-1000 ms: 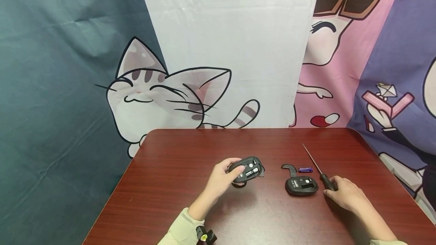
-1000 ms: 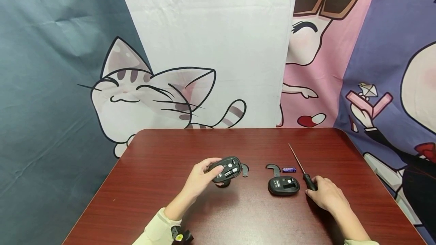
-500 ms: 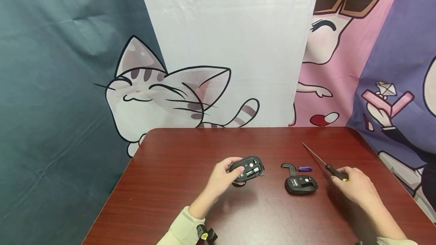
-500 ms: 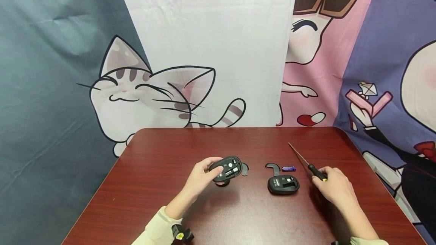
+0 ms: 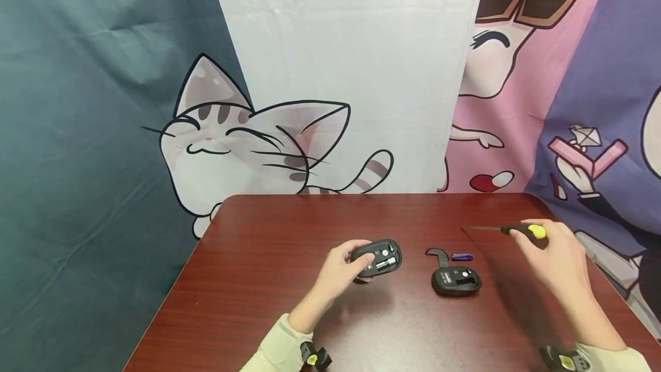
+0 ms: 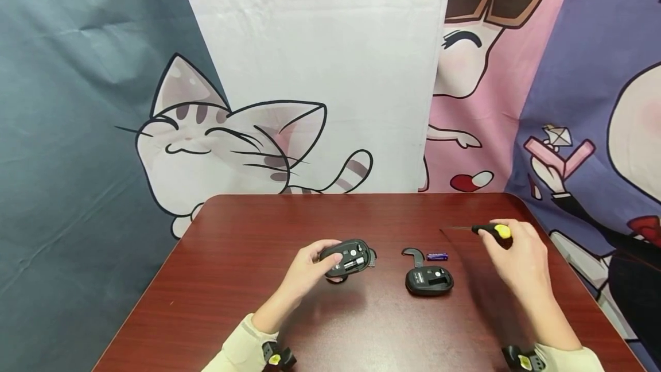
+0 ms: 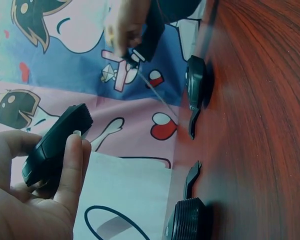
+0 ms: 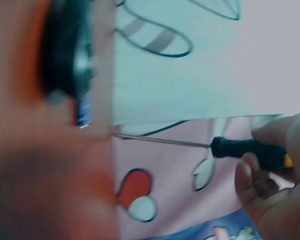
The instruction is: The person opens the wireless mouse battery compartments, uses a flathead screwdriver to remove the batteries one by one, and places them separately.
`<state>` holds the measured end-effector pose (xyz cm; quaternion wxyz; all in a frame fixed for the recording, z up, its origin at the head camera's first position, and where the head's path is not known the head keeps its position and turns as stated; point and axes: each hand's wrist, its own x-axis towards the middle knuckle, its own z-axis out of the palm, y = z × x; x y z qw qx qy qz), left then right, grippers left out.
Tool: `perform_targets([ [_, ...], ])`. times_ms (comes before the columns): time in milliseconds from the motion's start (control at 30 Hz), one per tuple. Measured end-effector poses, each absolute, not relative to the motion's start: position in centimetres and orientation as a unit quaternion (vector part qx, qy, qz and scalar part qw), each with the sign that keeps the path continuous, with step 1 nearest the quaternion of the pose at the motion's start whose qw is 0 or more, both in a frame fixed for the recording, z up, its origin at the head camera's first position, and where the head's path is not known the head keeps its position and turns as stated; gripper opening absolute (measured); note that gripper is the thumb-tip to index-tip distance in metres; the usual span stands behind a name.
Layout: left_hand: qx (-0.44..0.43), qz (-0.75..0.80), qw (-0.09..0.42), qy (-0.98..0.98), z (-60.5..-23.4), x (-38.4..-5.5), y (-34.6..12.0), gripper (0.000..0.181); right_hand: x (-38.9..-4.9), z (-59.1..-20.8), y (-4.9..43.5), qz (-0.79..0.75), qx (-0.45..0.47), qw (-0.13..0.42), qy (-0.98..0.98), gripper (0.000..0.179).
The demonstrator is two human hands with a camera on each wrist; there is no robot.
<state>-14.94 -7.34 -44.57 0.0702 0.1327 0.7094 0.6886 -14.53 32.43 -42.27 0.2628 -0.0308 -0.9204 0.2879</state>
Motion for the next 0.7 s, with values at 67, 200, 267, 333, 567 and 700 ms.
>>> perform_targets([
  [67, 0.132, 0.686, 0.073, 0.712, -44.6, -14.9, -7.4, 0.037, -14.1, -41.3, 32.1, 0.305, -0.035, 0.286, -0.908, 0.033],
  [200, 0.129, 0.686, 0.077, 0.712, -44.7, -15.0, -7.5, 0.036, -12.9, -39.4, 31.0, 0.400, -0.041, 0.307, -0.863, 0.033],
  [267, 0.126, 0.688, 0.076, 0.711, -44.7, -15.1, -7.6, 0.036, -12.2, -38.6, 30.4, 0.465, -0.037, 0.308, -0.829, 0.033],
  [333, 0.121, 0.690, 0.076, 0.710, -44.7, -15.1, -7.6, 0.036, -11.6, -37.9, 29.7, 0.527, -0.026, 0.308, -0.792, 0.034],
  [567, 0.114, 0.688, 0.071, 0.713, -44.4, -15.3, -7.7, 0.035, -10.9, -37.0, 28.7, 0.788, 0.118, 0.313, -0.517, 0.031],
  [700, 0.114, 0.690, 0.075, 0.711, -44.3, -15.2, -7.7, 0.035, -10.8, -37.0, 28.8, 0.853, 0.196, 0.279, -0.395, 0.034],
])
